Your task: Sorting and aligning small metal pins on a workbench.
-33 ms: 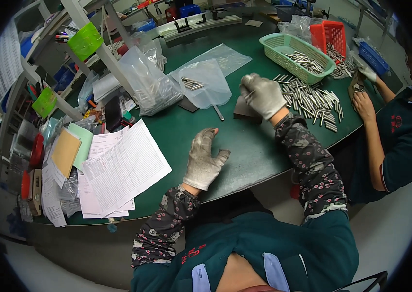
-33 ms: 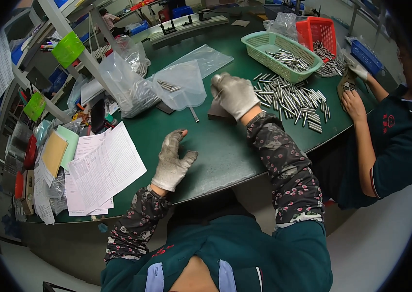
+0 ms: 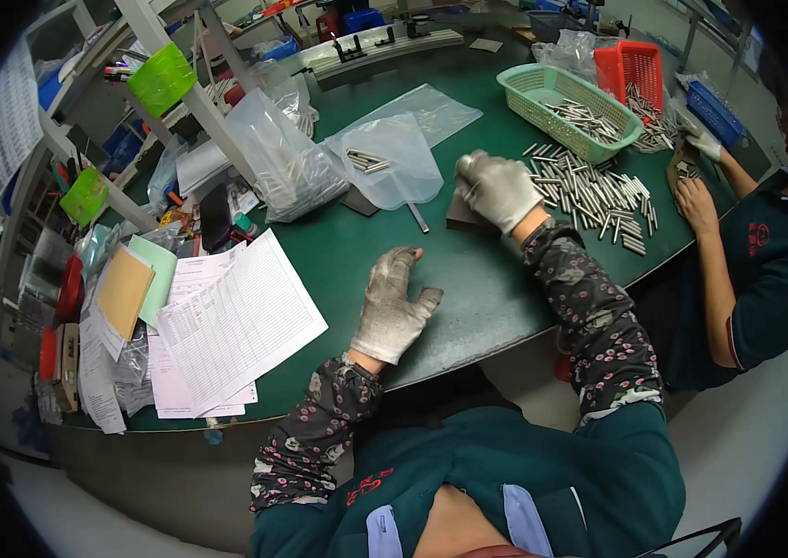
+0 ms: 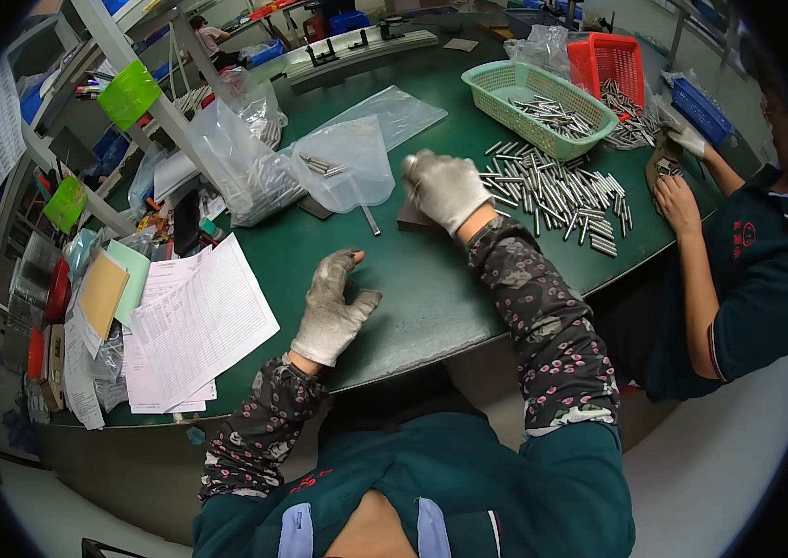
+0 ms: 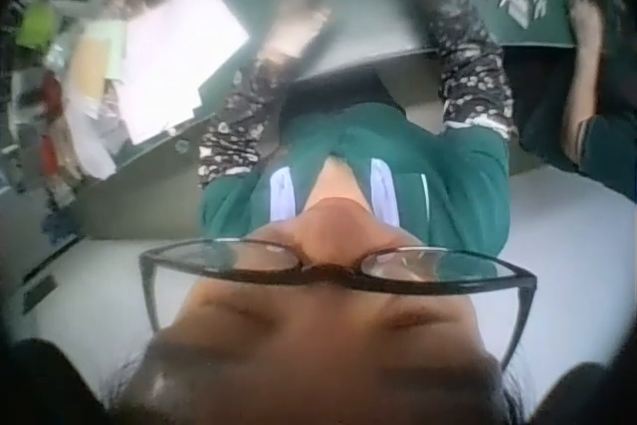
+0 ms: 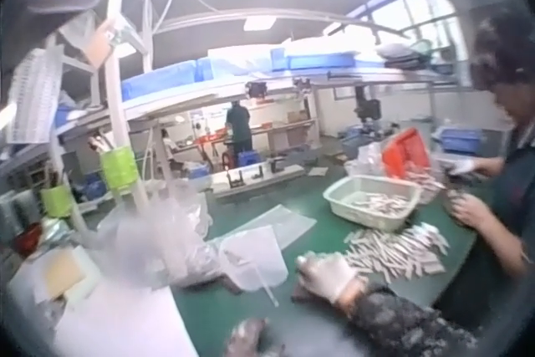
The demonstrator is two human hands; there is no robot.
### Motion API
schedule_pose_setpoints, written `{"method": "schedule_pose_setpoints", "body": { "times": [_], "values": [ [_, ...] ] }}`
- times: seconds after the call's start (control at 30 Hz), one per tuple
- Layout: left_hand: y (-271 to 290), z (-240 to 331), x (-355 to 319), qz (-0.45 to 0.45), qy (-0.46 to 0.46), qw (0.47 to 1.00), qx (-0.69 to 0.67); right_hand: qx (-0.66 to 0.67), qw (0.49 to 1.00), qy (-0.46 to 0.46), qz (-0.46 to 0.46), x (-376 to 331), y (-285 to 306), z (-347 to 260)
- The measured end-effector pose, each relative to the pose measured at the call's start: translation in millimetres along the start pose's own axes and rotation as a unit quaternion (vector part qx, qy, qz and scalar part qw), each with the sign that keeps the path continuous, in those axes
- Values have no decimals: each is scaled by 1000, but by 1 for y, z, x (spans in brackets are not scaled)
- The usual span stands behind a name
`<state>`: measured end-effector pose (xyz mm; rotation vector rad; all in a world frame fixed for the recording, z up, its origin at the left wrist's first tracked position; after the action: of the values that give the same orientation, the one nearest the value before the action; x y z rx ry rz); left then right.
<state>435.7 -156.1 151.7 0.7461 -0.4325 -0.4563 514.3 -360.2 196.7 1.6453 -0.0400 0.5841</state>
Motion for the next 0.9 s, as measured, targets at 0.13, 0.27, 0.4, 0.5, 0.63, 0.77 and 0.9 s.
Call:
{"method": "schedule_pose_setpoints", "body": {
  "times": [0.13, 0.27, 0.4, 0.5, 0.63, 0.77, 0.9],
  "values": [
    [-5, 5, 19, -52, -1, 999, 6, 57, 998, -9, -40, 1, -12, -2],
    [-13, 4, 39, -39, -4, 999, 27, 116, 992, 7, -41, 5, -20, 6],
    [-22, 8, 48, -53, 15, 995, 80, 527, 846, -79, -6, -9, -27, 21],
    [-17, 11, 43, -16, -19, 995, 99, 667, 728, -160, -13, -23, -16, 8],
    [-8, 23, 39, 42, -96, 994, 15, 839, 514, -168, -58, -37, -10, -18],
    [-4, 39, 43, -80, 79, 942, -317, 673, 719, -168, 52, -48, 1, -45],
    [6, 33, 48, -198, 75, 863, -459, 664, 742, -73, 52, -53, 9, -61]
  ]
}}
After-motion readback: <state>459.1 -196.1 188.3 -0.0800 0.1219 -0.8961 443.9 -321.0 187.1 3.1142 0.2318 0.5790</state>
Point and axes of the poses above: each hand's wrist, its own x-axis towards the middle knuckle, its own y-axis out of the back of the hand, z = x × y, the point moved 3 cm from there along x, towards the middle knuckle, and after that the axes turned 15 degrees about -z, right-handed, at the moved point
